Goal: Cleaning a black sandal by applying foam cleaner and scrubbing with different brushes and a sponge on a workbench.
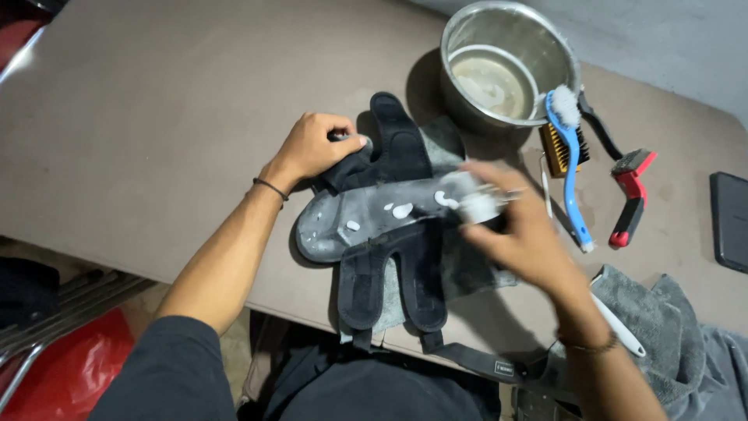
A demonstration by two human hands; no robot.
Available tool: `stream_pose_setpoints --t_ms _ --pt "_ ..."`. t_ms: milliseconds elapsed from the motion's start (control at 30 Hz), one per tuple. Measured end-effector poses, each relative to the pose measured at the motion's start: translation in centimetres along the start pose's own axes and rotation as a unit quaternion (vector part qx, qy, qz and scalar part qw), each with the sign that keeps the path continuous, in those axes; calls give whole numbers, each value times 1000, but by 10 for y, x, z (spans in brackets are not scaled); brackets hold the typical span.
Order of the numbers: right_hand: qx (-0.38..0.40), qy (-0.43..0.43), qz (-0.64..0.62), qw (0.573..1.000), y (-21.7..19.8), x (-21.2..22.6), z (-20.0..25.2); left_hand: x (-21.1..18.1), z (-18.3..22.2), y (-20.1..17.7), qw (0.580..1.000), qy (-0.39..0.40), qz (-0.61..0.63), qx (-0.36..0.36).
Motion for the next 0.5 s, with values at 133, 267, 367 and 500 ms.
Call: stream_pose_setpoints --t_ms 133,267,367,500 --pt "-116 5 -76 990 -49 -19 29 -9 -4 -4 1000 17 -18 17" --pt "-290 3 -63 955 -103 -76 70 -7 -2 -2 998 7 -58 24" --pt "-361 -4 -4 933 -130 -128 100 -19 -3 -3 990 63 -123 20" --pt "-456 -10 14 890 -130 -159 114 -40 1 7 983 39 -154 88"
Point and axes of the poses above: each hand's wrist, its own z-axis away from the middle knuckle, its own y-axis out of the palm, x = y × z, the point moved 1 cm from there along -z, towards the middle knuckle, and after that the axes turned 8 degrees about -z, right-handed, at the moved point
